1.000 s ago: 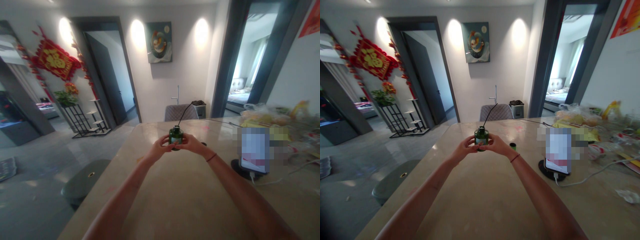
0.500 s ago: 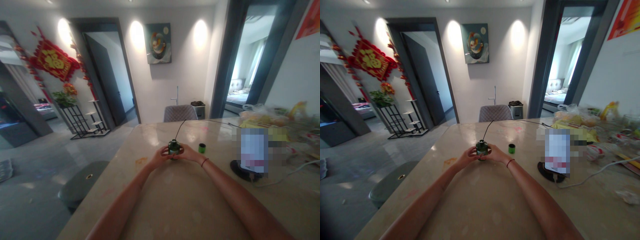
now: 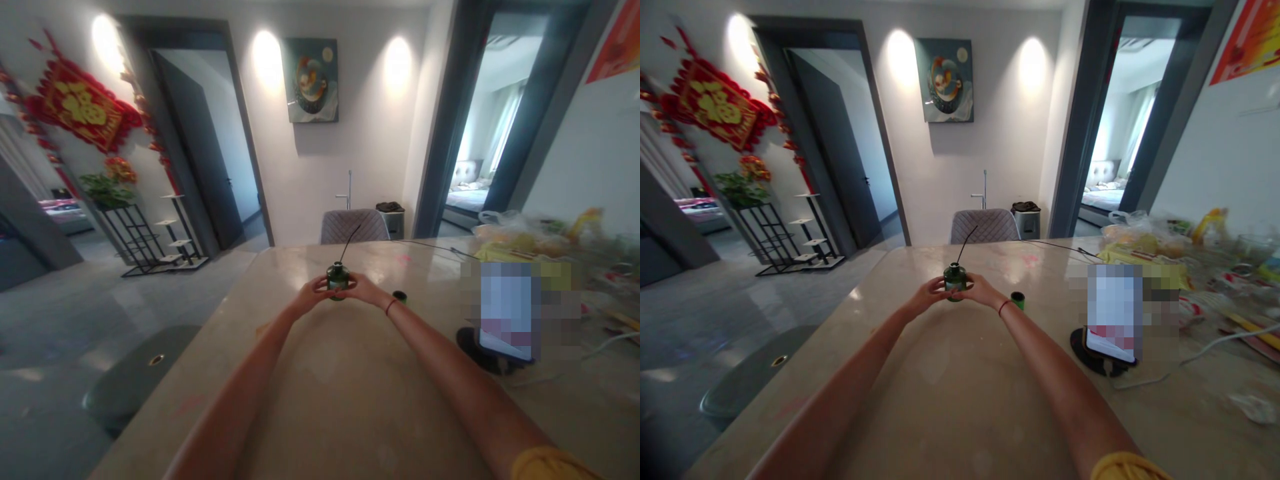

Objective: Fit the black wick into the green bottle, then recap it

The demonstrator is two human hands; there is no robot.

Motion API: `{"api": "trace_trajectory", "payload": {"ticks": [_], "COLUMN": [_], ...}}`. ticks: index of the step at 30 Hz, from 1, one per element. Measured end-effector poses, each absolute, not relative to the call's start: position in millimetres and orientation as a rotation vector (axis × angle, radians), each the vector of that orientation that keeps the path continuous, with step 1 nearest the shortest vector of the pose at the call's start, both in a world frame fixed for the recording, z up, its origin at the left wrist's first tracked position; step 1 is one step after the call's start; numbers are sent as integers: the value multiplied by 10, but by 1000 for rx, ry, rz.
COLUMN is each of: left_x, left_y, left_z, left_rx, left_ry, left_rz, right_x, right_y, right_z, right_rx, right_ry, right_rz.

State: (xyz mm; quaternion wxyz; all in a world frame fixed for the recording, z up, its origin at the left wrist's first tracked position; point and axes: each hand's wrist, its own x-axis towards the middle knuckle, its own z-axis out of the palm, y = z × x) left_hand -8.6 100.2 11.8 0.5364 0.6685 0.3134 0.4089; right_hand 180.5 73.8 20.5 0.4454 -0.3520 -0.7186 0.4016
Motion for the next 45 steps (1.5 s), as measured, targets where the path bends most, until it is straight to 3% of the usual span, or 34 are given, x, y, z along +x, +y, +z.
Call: {"api": "trace_trajectory", "payload": {"ticks": [17, 32, 36, 39, 45], "left_x": [7, 200, 129, -17, -340], "left_y": [1640, 1783, 1718, 1660, 1443], "left_z": [113, -254, -163, -16, 534], "left_rx": [1695, 1776, 1862, 1867, 1856], "left_ry": [836, 890, 1062, 1163, 1263], "left_rz": [959, 1007, 831, 694, 433], "right_x": [1810, 1857, 1866, 1908, 2005], "right_y": [1474, 1611, 1567, 1500, 1313], "right_z": [129, -229, -178, -79, 217], "right_rx": [-919, -929, -988, -1283, -1604], "right_ry": [-1697, -1602, -1653, -1777, -1910], "right_rz": [1044, 1019, 1018, 889, 608]}}
